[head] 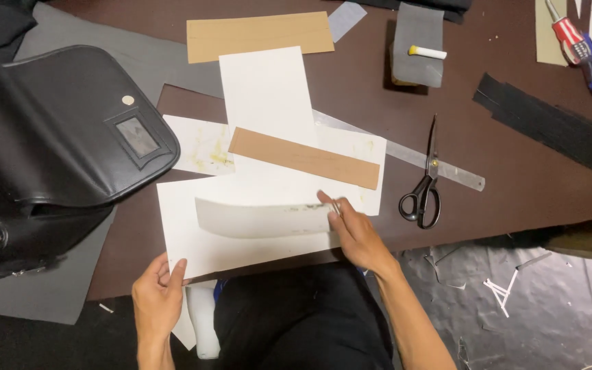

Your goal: The person arranges and aligns several flat materials on a work table, including white sheets, a brown strip, and a gray strip. They move a black bag aside, pick up and place down various pieces, and use a small tool to press or mark the white sheet. The person then aligns the brown strip on the white sheet and continues to adjust the layout.

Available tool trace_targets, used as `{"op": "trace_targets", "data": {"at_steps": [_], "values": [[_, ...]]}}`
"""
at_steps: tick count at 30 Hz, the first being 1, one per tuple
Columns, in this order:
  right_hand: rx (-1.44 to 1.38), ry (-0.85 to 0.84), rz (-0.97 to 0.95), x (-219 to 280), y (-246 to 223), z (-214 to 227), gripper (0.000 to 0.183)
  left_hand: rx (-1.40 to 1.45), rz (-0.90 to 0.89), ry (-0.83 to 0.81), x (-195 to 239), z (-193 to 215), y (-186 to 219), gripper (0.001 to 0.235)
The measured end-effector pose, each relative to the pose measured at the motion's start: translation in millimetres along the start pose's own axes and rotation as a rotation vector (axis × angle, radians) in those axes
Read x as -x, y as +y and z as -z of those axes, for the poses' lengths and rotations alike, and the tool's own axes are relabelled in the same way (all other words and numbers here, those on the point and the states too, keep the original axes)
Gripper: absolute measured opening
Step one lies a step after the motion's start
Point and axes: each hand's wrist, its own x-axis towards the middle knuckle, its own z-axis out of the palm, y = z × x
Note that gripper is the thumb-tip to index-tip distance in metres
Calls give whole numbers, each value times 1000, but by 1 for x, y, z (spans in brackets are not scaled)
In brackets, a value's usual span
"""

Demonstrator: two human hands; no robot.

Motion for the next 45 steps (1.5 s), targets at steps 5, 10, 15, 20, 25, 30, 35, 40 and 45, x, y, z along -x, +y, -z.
{"op": "trace_targets", "data": {"at_steps": [5, 10, 15, 20, 25, 30, 35, 40, 45], "values": [[82, 26, -165, -64, 9, 33, 44, 24, -48, 48, -11, 3, -16, 45], [-533, 718, -40, -91, 72, 83, 7, -8, 27, 150, -10, 13, -7, 45], [-927, 643, 18, -26, 30, 87, 16, 1, -26, 220, -19, 4, -15, 43], [-341, 341, -171, 8, 42, 38, 27, -241, -524, 493, -21, -5, -21, 58], [-56, 309, -200, 13, 48, 6, 44, -175, -272, 32, 6, -33, 20, 68], [-52, 470, -261, 14, 58, -4, 16, 30, -157, -45, 20, -59, 46, 56], [-51, 556, -227, 13, 79, -12, 12, 142, -120, -109, 10, -65, 35, 75], [-42, 584, -194, 13, 70, -12, 10, -352, -583, 11, 5, -58, 46, 67], [19, 560, -199, 15, 48, -3, 11, -556, -807, -86, -19, -69, 20, 39]]}}
